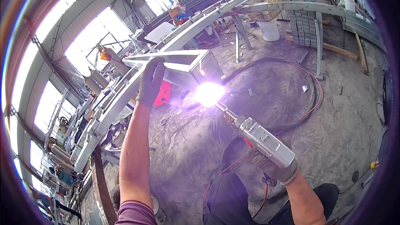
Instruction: The person uses a handheld welding torch to join metal frame pieces in a workshop. They position the frame, weld along seams, and reposition the frame to weld additional joints.
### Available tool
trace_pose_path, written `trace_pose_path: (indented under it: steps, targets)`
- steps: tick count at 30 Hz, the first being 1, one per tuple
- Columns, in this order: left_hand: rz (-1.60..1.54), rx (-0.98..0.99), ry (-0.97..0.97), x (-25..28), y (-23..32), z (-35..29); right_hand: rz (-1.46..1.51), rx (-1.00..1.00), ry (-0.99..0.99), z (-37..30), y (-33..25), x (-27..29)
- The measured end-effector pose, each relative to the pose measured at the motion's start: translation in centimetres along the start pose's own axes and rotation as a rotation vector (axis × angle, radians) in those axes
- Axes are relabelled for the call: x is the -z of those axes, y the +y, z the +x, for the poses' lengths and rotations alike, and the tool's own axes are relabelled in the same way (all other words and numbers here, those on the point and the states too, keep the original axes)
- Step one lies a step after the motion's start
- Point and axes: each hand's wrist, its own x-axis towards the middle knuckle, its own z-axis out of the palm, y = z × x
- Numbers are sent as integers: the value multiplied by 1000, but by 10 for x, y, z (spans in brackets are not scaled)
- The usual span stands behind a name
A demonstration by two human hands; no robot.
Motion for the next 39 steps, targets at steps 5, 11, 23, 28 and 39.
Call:
trace_pose_path:
  steps: [5, 11, 23, 28, 39]
  targets:
    - [-2, -13, 9, 2, -3, -1, -346, 197, 16, 1, -7, 8]
    - [37, -50, -5, 3, -5, 0, -263, 101, 27, 1, -27, 15]
    - [20, -43, 9, 1, -3, 1, 110, -142, -7, -1, -20, 11]
    - [37, -49, 19, 2, -5, 0, -196, 162, 62, 9, -38, 16]
    - [29, -38, -6, 2, -4, 0, -190, 122, 76, 7, -31, 9]
